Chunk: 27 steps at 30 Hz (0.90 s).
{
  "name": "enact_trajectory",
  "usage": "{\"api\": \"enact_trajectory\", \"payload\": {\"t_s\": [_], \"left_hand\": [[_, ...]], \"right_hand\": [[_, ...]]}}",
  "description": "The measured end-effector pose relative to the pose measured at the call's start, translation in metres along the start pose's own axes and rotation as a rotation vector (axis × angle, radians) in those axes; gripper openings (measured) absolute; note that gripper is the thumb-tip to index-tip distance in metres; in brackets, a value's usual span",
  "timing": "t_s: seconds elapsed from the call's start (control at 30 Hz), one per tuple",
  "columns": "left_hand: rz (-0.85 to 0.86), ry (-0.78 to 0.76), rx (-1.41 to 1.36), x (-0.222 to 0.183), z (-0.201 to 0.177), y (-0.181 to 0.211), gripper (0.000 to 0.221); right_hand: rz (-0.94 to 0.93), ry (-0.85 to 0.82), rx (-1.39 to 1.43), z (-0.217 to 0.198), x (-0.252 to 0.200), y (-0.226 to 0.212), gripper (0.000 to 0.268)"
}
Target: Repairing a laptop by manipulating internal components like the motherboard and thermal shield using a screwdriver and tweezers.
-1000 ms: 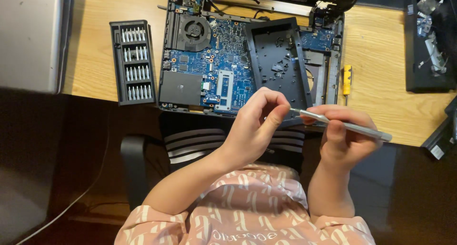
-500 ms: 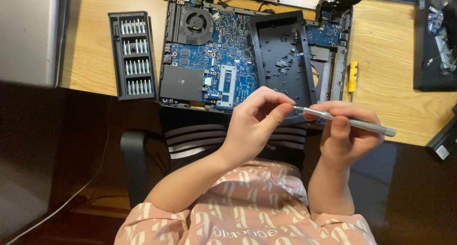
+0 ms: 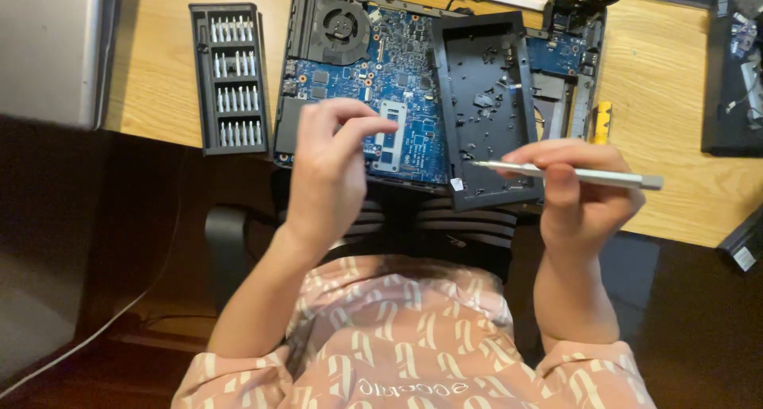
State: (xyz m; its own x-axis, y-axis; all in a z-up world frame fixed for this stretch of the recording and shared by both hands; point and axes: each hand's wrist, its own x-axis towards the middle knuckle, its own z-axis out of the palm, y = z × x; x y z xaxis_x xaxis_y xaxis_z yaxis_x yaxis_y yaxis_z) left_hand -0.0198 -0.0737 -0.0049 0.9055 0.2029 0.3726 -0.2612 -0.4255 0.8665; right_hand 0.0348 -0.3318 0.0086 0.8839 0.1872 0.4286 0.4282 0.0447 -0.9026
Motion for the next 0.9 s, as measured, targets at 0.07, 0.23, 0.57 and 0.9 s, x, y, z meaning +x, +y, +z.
{"api": "enact_trajectory", "payload": {"t_s": [0.07,0.23,0.57,0.9], "left_hand": [[0.114,0.011,0.262,-0.001,-0.02,-0.01,0.03],[0.343,-0.226,0.52,-0.002,-0.037,-0.023,0.027],[0.428,-0.278,0.483,0.0,-0.044,-0.035,0.027],[0.411,-0.266,0.464,-0.002,-0.043,-0.035,0.029]], "right_hand": [[0.004,-0.074,-0.001,0.009,0.012,0.004,0.035],[0.045,-0.425,-0.154,0.038,0.04,0.011,0.018],[-0.063,-0.664,-0.515,0.068,0.057,0.011,0.011],[-0.099,-0.692,-0.561,0.07,0.057,0.014,0.013]]}}
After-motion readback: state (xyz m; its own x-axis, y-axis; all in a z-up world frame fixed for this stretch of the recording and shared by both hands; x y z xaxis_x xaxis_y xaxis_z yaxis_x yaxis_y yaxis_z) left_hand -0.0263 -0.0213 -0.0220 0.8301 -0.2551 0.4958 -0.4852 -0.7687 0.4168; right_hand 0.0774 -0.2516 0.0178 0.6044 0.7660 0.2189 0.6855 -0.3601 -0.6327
